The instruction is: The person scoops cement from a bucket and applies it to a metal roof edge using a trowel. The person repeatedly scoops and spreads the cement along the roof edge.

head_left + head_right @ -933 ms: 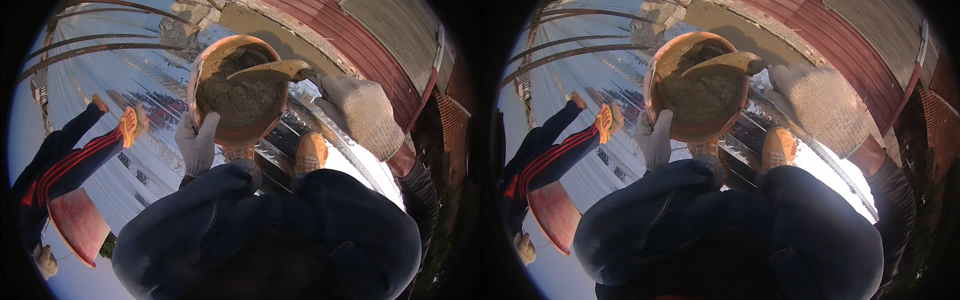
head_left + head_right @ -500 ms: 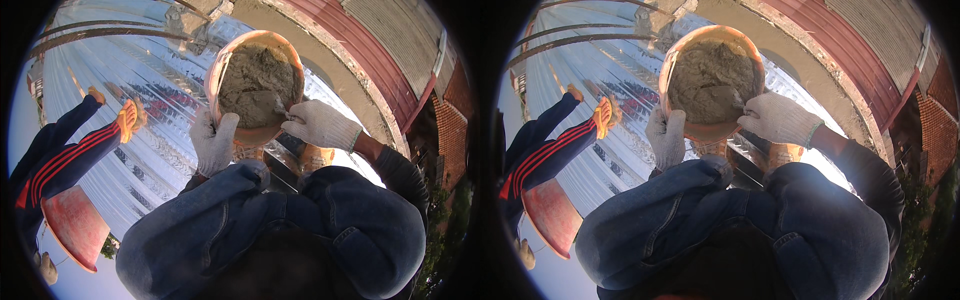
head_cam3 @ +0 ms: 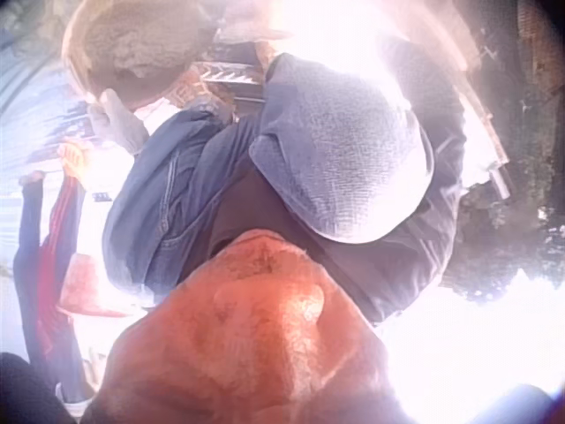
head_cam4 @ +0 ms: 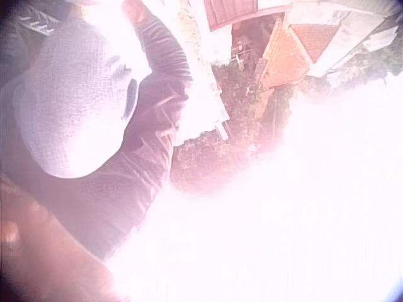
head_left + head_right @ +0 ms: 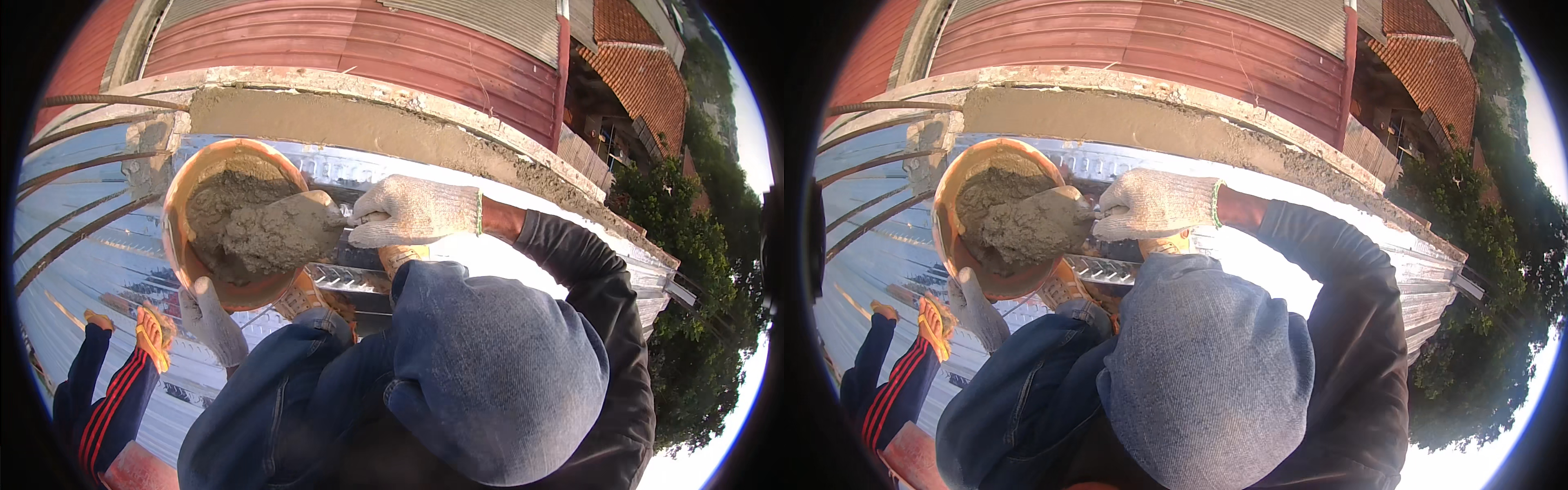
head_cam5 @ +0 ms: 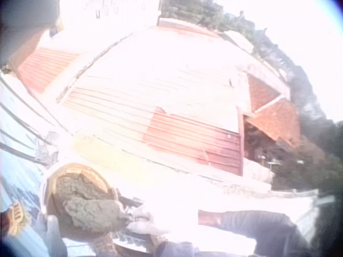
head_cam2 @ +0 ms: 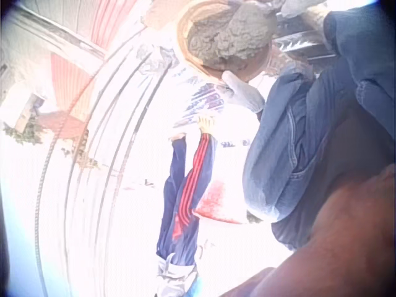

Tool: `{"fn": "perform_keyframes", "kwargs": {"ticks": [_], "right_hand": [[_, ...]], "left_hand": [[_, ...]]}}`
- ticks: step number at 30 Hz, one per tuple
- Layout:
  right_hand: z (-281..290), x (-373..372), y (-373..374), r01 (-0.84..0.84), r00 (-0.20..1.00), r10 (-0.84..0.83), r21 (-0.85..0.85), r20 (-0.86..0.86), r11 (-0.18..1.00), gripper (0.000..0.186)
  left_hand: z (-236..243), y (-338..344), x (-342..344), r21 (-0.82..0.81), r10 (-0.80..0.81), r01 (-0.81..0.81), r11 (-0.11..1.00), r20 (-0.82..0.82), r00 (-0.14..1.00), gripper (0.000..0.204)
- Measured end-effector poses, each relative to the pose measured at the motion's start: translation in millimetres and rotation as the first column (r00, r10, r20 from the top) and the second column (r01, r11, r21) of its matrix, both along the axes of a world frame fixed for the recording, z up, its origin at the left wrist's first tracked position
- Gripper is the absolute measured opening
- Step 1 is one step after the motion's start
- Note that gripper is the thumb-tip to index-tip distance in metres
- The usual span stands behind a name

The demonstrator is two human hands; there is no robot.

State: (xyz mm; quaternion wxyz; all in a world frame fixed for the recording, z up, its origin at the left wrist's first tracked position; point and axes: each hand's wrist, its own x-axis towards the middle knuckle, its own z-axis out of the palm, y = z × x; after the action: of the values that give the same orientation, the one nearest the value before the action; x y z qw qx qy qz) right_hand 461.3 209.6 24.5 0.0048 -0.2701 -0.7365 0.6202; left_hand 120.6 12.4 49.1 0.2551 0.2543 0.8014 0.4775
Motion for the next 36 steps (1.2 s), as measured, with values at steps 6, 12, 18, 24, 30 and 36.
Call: {"fn": "perform_keyframes", "kwargs": {"ticks": [6, 12, 18, 24, 30, 36], "right_hand": [[50.2, 122.4, -22.8, 0.260, 0.939, -0.250, -0.013, 0.237, 0.966, 0.052], [103.8, 245.4, -45.4, 0.514, 0.652, -0.591, 0.296, 0.475, 0.805, 0.030], [66.4, 329.5, -74.5, 0.040, 0.512, -0.709, 0.811, 0.485, 0.584, 0.029], [19.7, 311.9, -102.2, 0.330, 0.351, -0.845, 0.792, 0.402, 0.514, 0.023], [-9.7, 349.6, -118.9, 0.695, 0.285, -0.846, 0.510, 0.451, 0.506, 0.043], [-5.4, 365.8, -89.1, 0.960, 0.220, -0.788, 0.017, 0.576, 0.281, 0.048]], "left_hand": [[-16.1, -6.4, -46.7, -0.127, -0.009, 0.009, 0.992, 0.002, 1.000, 0.060], [-32.4, -34.7, -88.0, -0.133, 0.163, -0.149, 0.980, 0.103, 0.981, 0.062], [-56.9, -38.3, -113.2, -0.180, 0.160, -0.143, 0.973, 0.087, 0.983, 0.063], [-63.1, -41.0, -124.4, -0.219, 0.154, -0.138, 0.966, 0.056, 0.987, 0.064], [-63.2, -46.0, -127.9, -0.252, 0.160, -0.145, 0.957, 0.039, 0.986, 0.064], [-81.4, -56.4, -132.2, -0.285, 0.161, -0.133, 0.949, 0.078, 0.984, 0.065]]}}
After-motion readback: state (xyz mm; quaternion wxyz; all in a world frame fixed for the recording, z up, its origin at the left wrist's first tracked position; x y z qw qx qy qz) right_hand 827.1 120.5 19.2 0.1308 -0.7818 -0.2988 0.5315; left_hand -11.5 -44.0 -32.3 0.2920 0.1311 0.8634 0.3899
